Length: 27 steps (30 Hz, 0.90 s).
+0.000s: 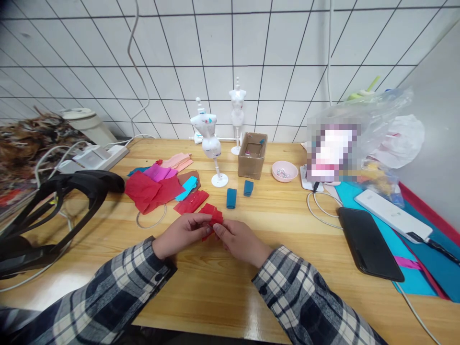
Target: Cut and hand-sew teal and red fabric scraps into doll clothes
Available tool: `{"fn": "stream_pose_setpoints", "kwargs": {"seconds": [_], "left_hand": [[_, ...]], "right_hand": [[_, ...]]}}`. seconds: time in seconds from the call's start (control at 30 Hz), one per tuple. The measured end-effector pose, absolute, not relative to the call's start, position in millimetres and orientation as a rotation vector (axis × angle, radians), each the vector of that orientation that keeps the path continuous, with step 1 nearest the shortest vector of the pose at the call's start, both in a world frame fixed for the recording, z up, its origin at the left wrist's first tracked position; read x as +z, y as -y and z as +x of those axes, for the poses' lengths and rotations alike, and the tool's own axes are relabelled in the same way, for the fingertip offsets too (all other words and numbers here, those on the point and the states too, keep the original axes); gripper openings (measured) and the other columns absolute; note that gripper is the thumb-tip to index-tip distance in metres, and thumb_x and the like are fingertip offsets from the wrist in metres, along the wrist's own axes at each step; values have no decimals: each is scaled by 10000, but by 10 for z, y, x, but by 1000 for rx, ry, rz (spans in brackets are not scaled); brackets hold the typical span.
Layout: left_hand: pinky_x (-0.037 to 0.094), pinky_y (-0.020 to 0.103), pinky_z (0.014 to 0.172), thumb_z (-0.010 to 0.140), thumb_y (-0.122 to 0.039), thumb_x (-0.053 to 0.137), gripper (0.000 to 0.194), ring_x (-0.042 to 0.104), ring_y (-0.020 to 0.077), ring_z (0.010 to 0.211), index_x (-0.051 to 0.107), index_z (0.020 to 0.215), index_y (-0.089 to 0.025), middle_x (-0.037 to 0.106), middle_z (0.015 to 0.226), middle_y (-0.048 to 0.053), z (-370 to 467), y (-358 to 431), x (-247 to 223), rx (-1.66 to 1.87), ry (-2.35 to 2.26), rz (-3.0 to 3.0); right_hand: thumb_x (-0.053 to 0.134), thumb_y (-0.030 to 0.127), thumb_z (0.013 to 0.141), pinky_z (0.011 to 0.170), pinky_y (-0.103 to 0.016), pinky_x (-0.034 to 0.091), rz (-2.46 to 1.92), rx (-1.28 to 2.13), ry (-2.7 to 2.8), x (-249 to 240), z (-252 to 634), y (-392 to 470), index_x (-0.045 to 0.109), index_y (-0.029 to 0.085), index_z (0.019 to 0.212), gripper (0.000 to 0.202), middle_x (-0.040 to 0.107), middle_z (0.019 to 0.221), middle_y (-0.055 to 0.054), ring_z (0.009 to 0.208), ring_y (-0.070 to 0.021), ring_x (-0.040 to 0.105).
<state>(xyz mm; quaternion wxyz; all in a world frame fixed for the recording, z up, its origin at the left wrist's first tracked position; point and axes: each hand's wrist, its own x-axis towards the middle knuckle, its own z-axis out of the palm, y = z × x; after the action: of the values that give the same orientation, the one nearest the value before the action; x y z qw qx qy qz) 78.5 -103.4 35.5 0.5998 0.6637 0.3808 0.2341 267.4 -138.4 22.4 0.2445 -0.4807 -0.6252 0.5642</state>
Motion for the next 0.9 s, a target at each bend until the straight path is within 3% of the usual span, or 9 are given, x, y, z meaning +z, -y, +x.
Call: {"fn": "stream_pose_setpoints", "kwargs": {"seconds": [0.3,0.47,0.6,0.77,0.9], "left_hand": [[383,216,572,784,-239,615,244,459,101,601,671,997,-134,543,666,-24,810,1043,347,555,-873,1518],[323,206,523,769,-235,589,147,403,89,547,635,868,-137,441,594,-57,759,1008,370,559,-988,1566],[296,210,506,722,-150,534,130,407,96,532,641,795,-149,459,562,-53,643,948,379,476,-1137,1728],[318,215,512,715,-139,499,181,432,108,526,662,784,-177,475,547,-54,491,866,404,479,-1269,1893],[383,232,575,804,-262,528,202,504,129,603,669,919,-174,556,640,-26,340,748,464,841,-1389,1829]], "right_hand": [[360,521,953,508,-231,346,-1335,1506,1729,186,2678,1377,487,195,737,411,481,579,27,523,-112,451],[347,518,956,514,-232,348,-1359,1492,1759,246,2672,1391,485,195,725,420,460,558,36,518,-111,443],[393,545,928,502,-226,326,-1326,1527,1857,317,2718,1392,560,181,766,432,452,569,39,525,-106,430],[563,446,859,628,-257,380,-1526,989,1989,327,2833,1330,618,207,1008,287,651,804,-9,704,-155,563],[532,338,877,698,-291,403,-1753,627,2078,306,2904,1293,618,248,1105,260,695,916,-32,822,-201,624]]}}
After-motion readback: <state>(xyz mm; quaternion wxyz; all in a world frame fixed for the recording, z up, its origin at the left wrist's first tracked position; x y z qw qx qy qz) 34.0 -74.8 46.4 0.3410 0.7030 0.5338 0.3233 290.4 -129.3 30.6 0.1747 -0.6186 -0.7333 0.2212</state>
